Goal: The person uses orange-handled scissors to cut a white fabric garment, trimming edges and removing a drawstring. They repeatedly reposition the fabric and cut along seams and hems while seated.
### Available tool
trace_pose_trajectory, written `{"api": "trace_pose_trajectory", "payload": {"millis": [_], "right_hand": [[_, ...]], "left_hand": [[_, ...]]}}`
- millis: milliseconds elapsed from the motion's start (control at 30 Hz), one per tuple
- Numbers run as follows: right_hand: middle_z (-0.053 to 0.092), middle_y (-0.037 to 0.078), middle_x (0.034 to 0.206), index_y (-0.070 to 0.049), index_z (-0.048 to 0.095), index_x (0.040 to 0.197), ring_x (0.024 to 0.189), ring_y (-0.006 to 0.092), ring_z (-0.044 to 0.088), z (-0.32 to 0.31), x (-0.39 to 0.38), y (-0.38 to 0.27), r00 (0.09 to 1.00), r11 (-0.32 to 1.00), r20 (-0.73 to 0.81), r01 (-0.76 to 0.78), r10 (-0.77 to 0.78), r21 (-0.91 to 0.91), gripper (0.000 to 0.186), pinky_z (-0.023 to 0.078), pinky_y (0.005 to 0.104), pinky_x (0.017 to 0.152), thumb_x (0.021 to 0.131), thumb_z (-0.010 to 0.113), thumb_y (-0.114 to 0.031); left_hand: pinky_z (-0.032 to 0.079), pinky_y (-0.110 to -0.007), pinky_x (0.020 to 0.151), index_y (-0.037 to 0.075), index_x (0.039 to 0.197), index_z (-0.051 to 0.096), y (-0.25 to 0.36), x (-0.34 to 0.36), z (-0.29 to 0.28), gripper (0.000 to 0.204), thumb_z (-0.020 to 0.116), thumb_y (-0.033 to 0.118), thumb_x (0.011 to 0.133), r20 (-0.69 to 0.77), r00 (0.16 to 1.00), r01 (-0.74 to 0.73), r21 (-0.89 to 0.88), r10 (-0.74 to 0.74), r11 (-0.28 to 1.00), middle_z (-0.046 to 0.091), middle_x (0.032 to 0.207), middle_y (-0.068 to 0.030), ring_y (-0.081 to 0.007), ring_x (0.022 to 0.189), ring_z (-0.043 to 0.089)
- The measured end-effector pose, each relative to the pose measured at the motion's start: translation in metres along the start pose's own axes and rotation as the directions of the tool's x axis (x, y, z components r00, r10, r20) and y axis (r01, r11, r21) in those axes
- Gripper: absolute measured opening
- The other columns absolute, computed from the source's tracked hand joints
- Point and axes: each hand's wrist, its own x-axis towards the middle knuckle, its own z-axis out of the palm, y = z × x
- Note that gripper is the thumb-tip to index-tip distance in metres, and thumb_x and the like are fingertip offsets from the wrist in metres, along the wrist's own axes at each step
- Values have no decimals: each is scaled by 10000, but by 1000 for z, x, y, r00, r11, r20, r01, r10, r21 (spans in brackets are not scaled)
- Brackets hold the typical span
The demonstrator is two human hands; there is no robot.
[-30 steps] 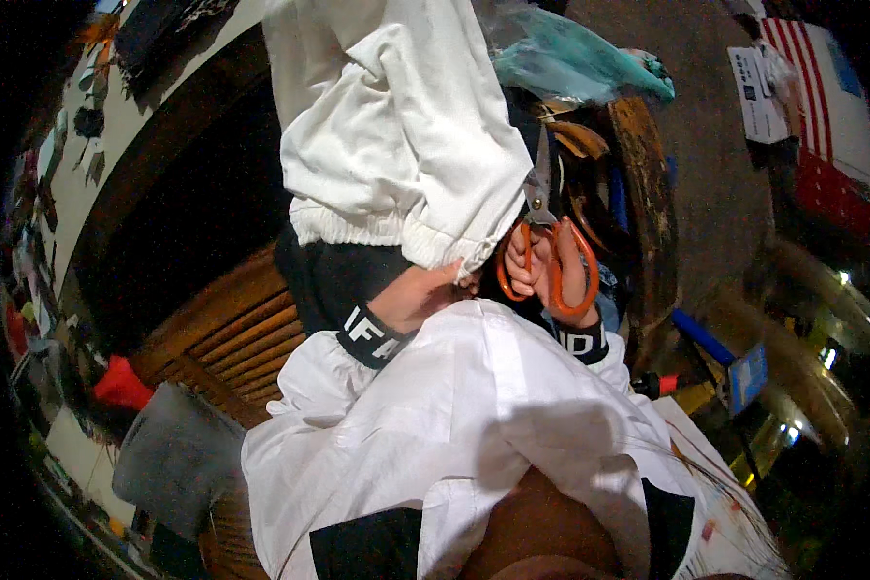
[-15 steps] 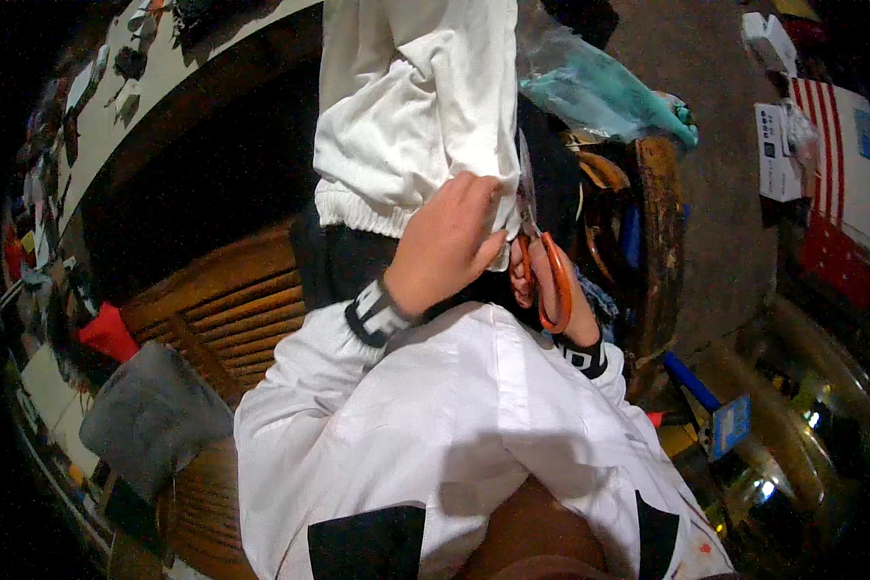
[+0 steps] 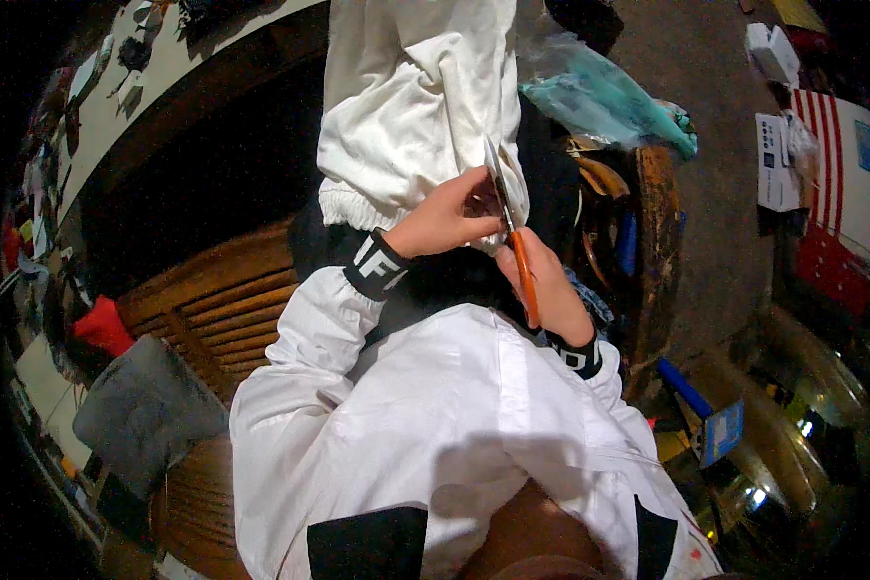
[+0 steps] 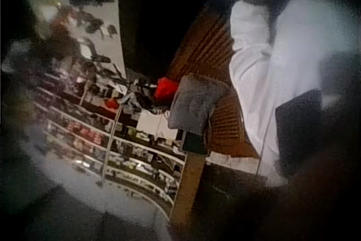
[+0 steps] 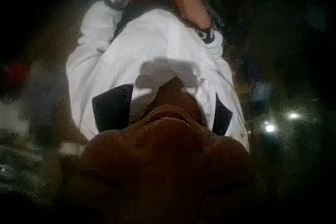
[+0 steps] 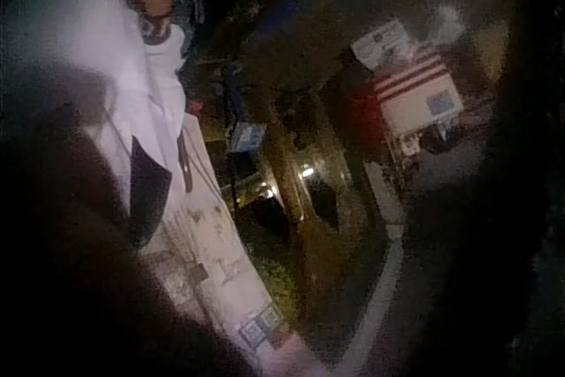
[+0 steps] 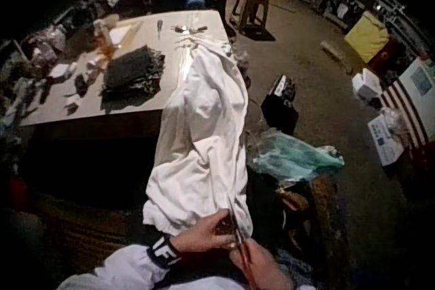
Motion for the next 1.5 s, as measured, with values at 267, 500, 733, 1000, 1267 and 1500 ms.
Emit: {"api": "trace_pose_trajectory", "payload": {"millis": [267, 500, 733, 1000, 1267, 1500], "right_hand": [[515, 177, 748, 14, 456, 879, 655, 279, 496, -1, -1, 0, 998, 999, 64, 7, -9, 31, 314, 427, 364, 637, 888, 582, -274], [507, 134, 746, 9, 458, 906, 661, 236, 494, 11, -5, 5, 999, 995, 31, 42, -45, 95, 286, 428, 349, 636, 905, 556, -260], [462, 5, 801, -71, 478, 1029, 632, 75, 427, 29, -6, 49, 992, 832, 125, -62, -9, 551, 291, 379, 202, 551, 974, 412, -348], [476, 22, 872, -65, 485, 1090, 762, 121, 442, 26, 8, 44, 958, 410, 275, -221, -77, 885, 646, 380, 276, 656, 900, 285, -649], [533, 51, 905, -37, 480, 1089, 711, 126, 477, 30, 3, 24, 989, 529, 127, -68, -76, 846, 653, 399, 267, 615, 901, 316, -641], [536, 42, 849, -47, 496, 1057, 663, 112, 480, 23, 9, 36, 995, 532, 17, 37, -96, 846, 565, 392, 232, 562, 926, 360, -579]], "left_hand": [[491, -309, 678, -15, 990, 517, -17, 6, 13, 337, 693, 167, 767, -261, 961, -51, 139, 87, 989, 610, 819, -104, -201, 744, 617], [446, -396, 576, -4, 806, 529, -14, 14, 27, 402, 719, 344, 739, -436, 886, 106, 520, 157, 848, 571, 686, -187, -358, 663, 581], [473, -428, 585, 2, 813, 505, -20, 8, 30, 180, 619, 108, 722, -355, 897, 105, 750, 263, 653, 587, 742, -187, -379, 679, 594], [481, -396, 505, 36, 833, 482, 18, -20, 36, 109, 551, 101, 780, -147, 976, 74, 920, 163, 385, 594, 709, -133, -328, 611, 613], [496, -339, 472, 41, 774, 502, 41, -34, 45, 180, 632, 155, 724, -148, 964, 63, 934, 221, 351, 588, 642, -100, -263, 548, 624], [488, -351, 450, 50, 813, 482, 48, -45, 50, 143, 570, 161, 796, -161, 971, 87, 926, 178, 367, 595, 649, -100, -261, 537, 622]]}}
